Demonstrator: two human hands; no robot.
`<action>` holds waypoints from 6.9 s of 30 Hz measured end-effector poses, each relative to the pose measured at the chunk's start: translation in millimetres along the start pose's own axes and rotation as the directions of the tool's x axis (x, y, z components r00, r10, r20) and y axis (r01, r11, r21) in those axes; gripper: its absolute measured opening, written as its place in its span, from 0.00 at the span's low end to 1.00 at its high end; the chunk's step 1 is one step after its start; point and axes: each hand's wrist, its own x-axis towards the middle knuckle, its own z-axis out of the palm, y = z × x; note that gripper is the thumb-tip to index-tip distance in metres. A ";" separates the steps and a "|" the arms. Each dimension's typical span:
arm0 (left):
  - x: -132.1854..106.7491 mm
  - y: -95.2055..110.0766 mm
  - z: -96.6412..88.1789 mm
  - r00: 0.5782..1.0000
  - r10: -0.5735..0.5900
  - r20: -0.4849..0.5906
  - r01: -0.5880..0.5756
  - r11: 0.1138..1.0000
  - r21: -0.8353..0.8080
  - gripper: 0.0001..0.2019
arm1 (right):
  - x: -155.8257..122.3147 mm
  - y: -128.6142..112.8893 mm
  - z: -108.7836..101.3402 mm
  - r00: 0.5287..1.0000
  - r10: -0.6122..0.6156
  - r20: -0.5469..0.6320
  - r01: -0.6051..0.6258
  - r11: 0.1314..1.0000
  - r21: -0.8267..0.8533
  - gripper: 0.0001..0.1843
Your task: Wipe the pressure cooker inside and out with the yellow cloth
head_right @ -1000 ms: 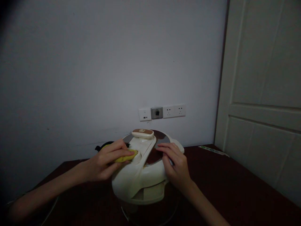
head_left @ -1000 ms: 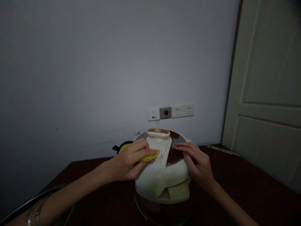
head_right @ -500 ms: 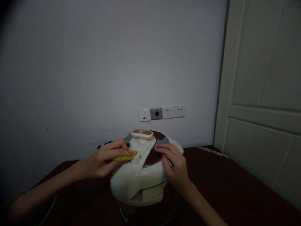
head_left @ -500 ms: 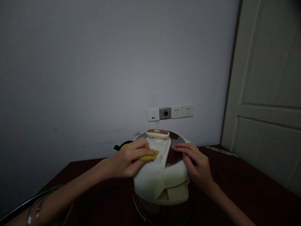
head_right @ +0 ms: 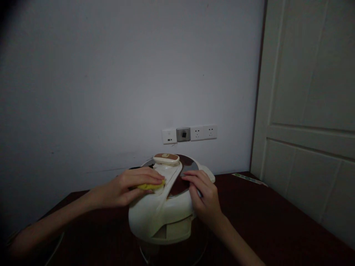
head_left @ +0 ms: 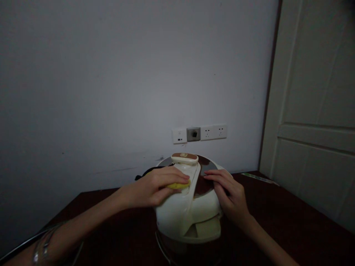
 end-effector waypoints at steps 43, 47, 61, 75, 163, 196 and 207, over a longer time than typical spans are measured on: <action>-6.3 -52.5 -32.5 0.965 -0.050 -0.259 0.105 0.973 0.204 0.15 | -6.9 5.4 2.4 0.998 0.027 0.060 -0.030 0.998 0.047 0.14; 37.2 -56.9 -10.2 0.998 0.054 -0.035 -0.042 0.961 0.274 0.15 | -6.7 4.9 1.6 0.995 0.033 0.098 -0.037 0.999 0.036 0.13; 23.0 -94.5 -2.2 0.961 -0.268 -0.063 0.260 0.959 -0.113 0.19 | -6.1 5.2 0.8 0.990 0.062 0.128 -0.067 0.997 0.031 0.14; 84.1 -72.9 6.5 0.974 -0.167 0.154 0.154 0.984 0.091 0.16 | -5.4 2.5 1.7 0.991 0.073 0.113 -0.074 0.997 0.006 0.14; -71.9 15.0 82.1 0.709 0.545 -0.448 0.094 0.557 0.826 0.07 | -79.2 3.0 -10.2 0.994 0.055 -0.091 -0.050 0.997 0.055 0.17; -39.6 51.2 113.6 0.936 0.274 -0.221 0.017 0.591 0.806 0.06 | -95.4 35.8 21.5 0.517 0.831 -0.206 -0.684 0.546 0.485 0.28; -40.4 48.8 115.9 0.938 0.263 -0.225 0.025 0.598 0.801 0.06 | -159.7 25.2 26.6 0.450 0.892 -0.053 -0.756 0.412 0.509 0.28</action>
